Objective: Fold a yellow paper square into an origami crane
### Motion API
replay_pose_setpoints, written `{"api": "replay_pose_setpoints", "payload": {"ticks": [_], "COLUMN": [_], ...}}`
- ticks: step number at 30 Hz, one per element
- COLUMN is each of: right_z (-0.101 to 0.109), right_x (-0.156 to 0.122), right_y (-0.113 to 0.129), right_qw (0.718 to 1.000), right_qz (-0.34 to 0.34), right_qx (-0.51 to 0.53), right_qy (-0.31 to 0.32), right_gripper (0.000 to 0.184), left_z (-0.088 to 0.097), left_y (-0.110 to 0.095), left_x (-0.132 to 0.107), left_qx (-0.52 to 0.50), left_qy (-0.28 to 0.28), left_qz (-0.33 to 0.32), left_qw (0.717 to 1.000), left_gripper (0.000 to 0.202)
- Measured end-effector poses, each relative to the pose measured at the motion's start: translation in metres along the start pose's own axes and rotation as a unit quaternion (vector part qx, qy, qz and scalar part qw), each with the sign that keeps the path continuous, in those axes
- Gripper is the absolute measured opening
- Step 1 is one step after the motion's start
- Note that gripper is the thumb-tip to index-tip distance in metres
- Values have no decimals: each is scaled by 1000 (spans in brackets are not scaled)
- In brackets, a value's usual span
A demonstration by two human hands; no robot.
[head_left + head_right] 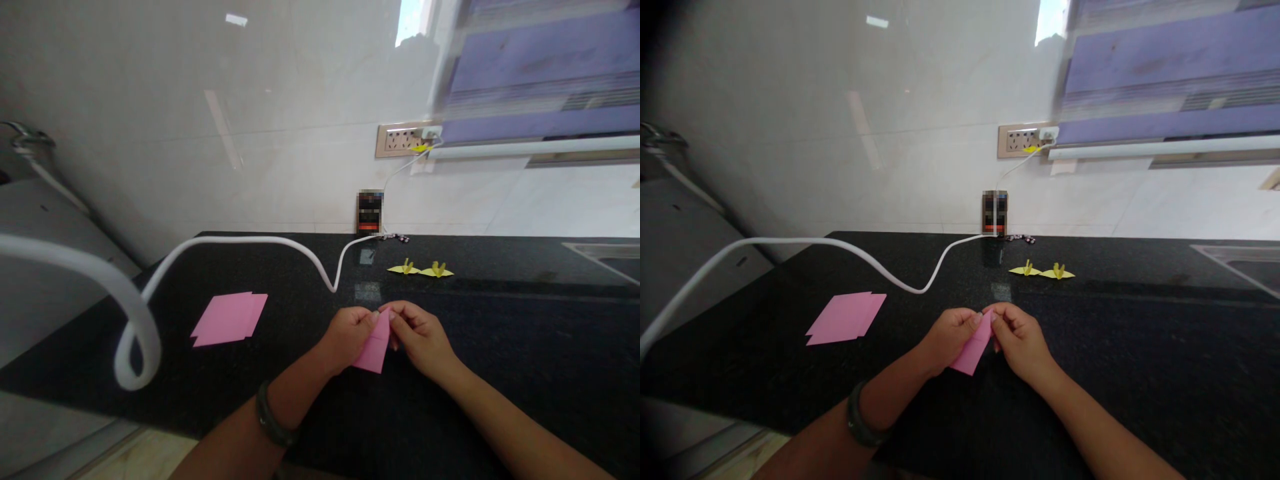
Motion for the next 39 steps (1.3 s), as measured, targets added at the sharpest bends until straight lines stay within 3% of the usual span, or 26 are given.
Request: {"api": "replay_pose_setpoints", "payload": {"ticks": [11, 21, 27, 39], "right_z": [-2, -2, -3, -4], "right_x": [-1, -1, 0, 0], "right_y": [-2, -1, 2, 6], "right_qw": [999, 994, 991, 996], "right_qz": [6, -8, -31, -28], "right_qx": [44, 106, 131, 79], "right_qy": [0, 5, 0, -14], "right_gripper": [17, 17, 18, 13], "left_z": [2, 3, 3, 1], "left_y": [-1, -6, -6, -12], "left_x": [-1, -5, -8, -15], "left_qx": [24, 145, 194, 325], "left_qy": [-2, -65, -105, -122], "left_qz": [-26, -92, -138, -221], "left_qw": [999, 983, 965, 911], "left_gripper": [36, 35, 35, 29]}}
Point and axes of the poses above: each hand's wrist, its own x-axis towards the middle knuckle, its own z-axis out of the back of the hand, y = z × x, the point moved 1 cm from there along x, towards the middle knuckle, and after that the axes turned 2 degrees about z, right-handed, at the moved point
